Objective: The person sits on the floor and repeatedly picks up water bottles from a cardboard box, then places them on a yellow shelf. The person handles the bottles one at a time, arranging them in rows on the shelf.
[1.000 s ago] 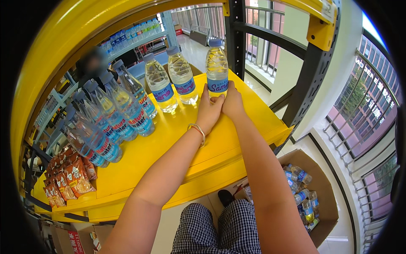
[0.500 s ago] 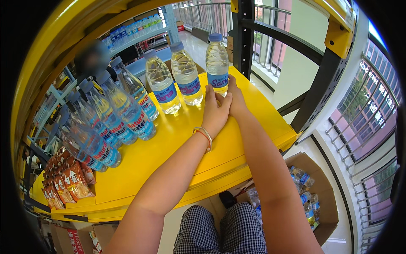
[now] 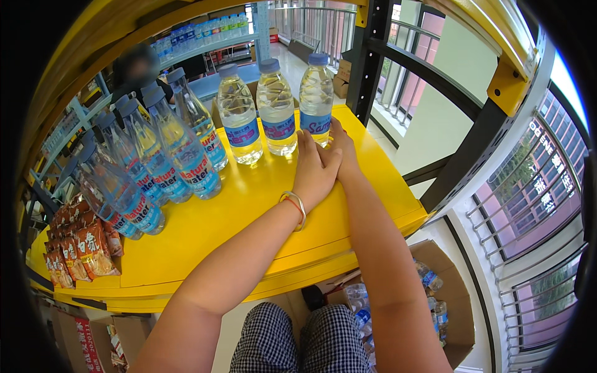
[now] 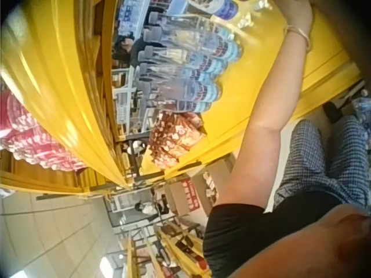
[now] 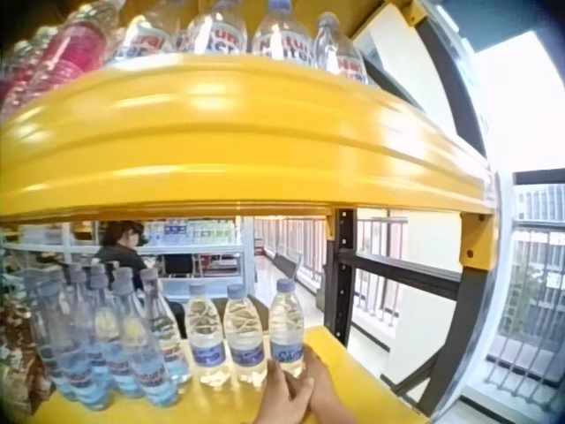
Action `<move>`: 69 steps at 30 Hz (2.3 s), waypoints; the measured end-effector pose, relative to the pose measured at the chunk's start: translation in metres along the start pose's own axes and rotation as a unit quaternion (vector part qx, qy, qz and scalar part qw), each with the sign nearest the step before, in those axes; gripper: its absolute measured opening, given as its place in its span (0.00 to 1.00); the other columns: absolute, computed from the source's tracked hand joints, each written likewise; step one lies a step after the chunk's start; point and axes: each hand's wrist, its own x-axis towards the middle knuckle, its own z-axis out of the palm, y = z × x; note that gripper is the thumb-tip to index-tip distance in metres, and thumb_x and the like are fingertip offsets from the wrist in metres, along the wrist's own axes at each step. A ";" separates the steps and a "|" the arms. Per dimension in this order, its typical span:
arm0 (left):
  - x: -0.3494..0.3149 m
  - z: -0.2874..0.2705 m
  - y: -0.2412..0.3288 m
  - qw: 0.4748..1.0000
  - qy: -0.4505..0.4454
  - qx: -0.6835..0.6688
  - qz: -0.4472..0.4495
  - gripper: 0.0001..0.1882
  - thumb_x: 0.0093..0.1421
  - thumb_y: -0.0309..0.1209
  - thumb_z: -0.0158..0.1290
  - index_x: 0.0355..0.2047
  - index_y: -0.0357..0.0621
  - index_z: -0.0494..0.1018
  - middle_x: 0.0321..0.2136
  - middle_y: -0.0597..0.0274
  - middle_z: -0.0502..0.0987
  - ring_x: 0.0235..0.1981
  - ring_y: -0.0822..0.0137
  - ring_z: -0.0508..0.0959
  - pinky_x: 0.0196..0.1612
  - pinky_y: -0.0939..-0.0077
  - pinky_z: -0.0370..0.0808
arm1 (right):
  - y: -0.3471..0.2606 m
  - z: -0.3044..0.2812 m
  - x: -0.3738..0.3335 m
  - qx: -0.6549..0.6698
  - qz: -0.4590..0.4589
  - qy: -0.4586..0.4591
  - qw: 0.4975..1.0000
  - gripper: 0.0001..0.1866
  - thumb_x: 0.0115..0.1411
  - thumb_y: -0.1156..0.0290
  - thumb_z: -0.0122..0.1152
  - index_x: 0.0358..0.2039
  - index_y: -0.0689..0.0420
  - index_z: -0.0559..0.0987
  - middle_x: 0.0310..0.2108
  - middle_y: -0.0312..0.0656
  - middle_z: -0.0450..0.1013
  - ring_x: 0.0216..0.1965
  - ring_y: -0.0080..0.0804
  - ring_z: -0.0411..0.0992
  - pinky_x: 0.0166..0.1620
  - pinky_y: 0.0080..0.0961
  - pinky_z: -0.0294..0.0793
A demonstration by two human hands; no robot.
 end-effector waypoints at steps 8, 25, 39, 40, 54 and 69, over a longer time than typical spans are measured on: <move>-0.001 -0.002 0.004 1.000 -0.015 0.016 -0.002 0.46 0.58 0.46 0.46 0.60 0.21 0.38 0.62 0.29 0.40 0.65 0.42 0.40 0.66 0.65 0.41 | 0.010 0.002 0.003 -0.011 -0.019 0.010 1.000 0.35 0.47 0.65 0.66 0.55 0.59 0.62 0.46 0.52 0.71 0.49 0.51 0.69 0.51 0.34 0.68; -0.008 0.005 0.007 0.995 0.062 0.038 0.068 0.42 0.57 0.39 0.52 0.60 0.23 0.44 0.42 0.48 0.70 0.32 0.65 0.71 0.40 0.75 0.70 | 0.017 -0.009 -0.021 -0.067 0.062 0.000 0.996 0.44 0.51 0.62 0.62 0.61 0.65 0.49 0.51 0.64 0.64 0.54 0.53 0.64 0.54 0.36 0.65; -0.166 -0.025 0.080 0.926 0.030 -0.217 0.308 0.17 0.65 0.31 0.41 0.50 0.35 0.64 0.47 0.54 0.68 0.47 0.66 0.69 0.51 0.73 0.67 | 0.015 -0.133 -0.449 0.229 0.383 -0.051 0.894 0.25 0.60 0.66 0.56 0.54 0.64 0.65 0.47 0.46 0.71 0.48 0.31 0.68 0.51 0.28 0.67; -0.195 -0.018 0.072 0.942 0.011 -0.209 0.263 0.17 0.65 0.32 0.40 0.50 0.35 0.64 0.46 0.55 0.68 0.46 0.67 0.70 0.49 0.73 0.68 | 0.054 -0.136 -0.505 0.174 0.427 -0.022 0.887 0.20 0.58 0.68 0.56 0.49 0.63 0.70 0.44 0.44 0.71 0.45 0.30 0.69 0.49 0.26 0.69; -0.365 0.135 0.041 0.899 -0.394 -0.189 -0.004 0.20 0.59 0.24 0.47 0.52 0.38 0.64 0.45 0.59 0.68 0.44 0.68 0.71 0.45 0.77 0.71 | 0.132 -0.108 -0.580 0.063 0.452 -0.014 0.890 0.18 0.57 0.66 0.58 0.44 0.64 0.72 0.38 0.47 0.75 0.39 0.36 0.74 0.44 0.29 0.73; -0.414 0.258 -0.129 0.801 -0.152 -0.211 -0.539 0.13 0.58 0.25 0.45 0.45 0.44 0.66 0.37 0.65 0.71 0.35 0.76 0.71 0.37 0.80 0.68 | 0.253 -0.067 -0.454 -0.066 0.364 0.032 0.928 0.19 0.50 0.70 0.62 0.43 0.61 0.73 0.41 0.51 0.72 0.44 0.47 0.70 0.47 0.36 0.69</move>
